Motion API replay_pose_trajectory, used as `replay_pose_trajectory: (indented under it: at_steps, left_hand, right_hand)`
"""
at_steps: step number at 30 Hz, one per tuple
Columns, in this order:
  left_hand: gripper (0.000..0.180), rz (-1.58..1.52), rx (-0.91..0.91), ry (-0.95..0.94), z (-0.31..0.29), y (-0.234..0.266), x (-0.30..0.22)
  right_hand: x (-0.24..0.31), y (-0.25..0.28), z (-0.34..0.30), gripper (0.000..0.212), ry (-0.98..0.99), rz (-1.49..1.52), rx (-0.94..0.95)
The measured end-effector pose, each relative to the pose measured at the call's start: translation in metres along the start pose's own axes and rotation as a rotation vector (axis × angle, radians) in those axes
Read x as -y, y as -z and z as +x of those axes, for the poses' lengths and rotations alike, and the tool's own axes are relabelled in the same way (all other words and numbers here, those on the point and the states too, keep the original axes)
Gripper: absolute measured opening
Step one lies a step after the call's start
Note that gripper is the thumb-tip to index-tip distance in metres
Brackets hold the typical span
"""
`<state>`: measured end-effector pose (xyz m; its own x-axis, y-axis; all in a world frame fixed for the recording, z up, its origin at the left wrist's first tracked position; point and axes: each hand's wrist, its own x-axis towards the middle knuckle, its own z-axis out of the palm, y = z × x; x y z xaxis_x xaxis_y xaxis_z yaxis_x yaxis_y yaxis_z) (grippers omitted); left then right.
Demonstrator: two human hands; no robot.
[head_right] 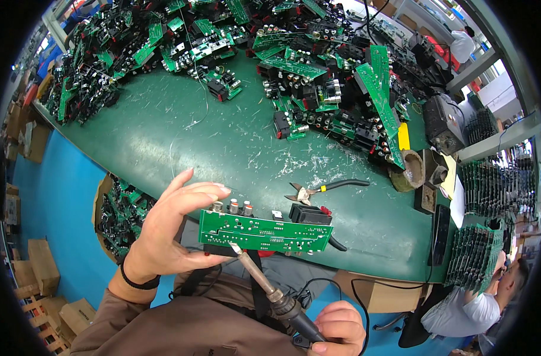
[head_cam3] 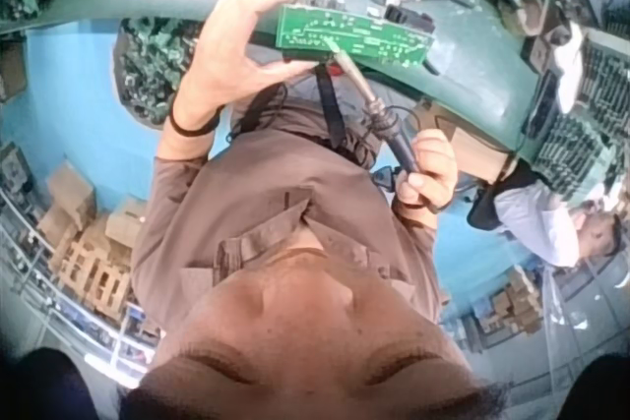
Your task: Soldering and trimming components on printed circuit boards at an assembly line.
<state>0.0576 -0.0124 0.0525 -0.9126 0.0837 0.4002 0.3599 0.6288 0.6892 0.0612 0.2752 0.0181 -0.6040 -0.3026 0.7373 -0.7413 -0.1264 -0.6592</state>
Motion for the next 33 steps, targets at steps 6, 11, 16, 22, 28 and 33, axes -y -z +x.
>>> replay_pose_trajectory:
  at_steps: [6, 11, 16, 22, 28, 33]
  left_hand:
    - [0.067, -0.132, -0.021, 0.067, 0.001, -0.008, 0.001]
    - [0.071, -0.626, -0.083, 0.432, -0.013, -0.014, 0.005]
    - [0.072, -0.921, -0.04, 0.614, -0.031, -0.007, 0.01]
    - [0.079, -0.999, -0.259, 0.46, -0.031, -0.018, 0.016]
    - [0.088, -1.116, -0.446, 0.366, -0.02, -0.012, 0.007]
    - [0.088, -1.185, -0.433, 0.286, -0.024, -0.006, 0.011]
  right_hand:
    - [-0.006, 0.012, 0.0, 0.026, 0.012, -0.153, -0.066]
    - [-0.02, 0.044, 0.014, 0.012, -0.096, -0.316, -0.22]
    - [-0.05, 0.13, 0.035, 0.016, -0.234, -0.557, -0.541]
    - [-0.077, 0.195, 0.069, 0.019, -0.428, -0.636, -0.614]
    - [-0.103, 0.218, 0.075, 0.023, -0.586, -0.604, -0.622]
    - [-0.116, 0.204, 0.056, 0.036, -0.81, 0.082, -0.739]
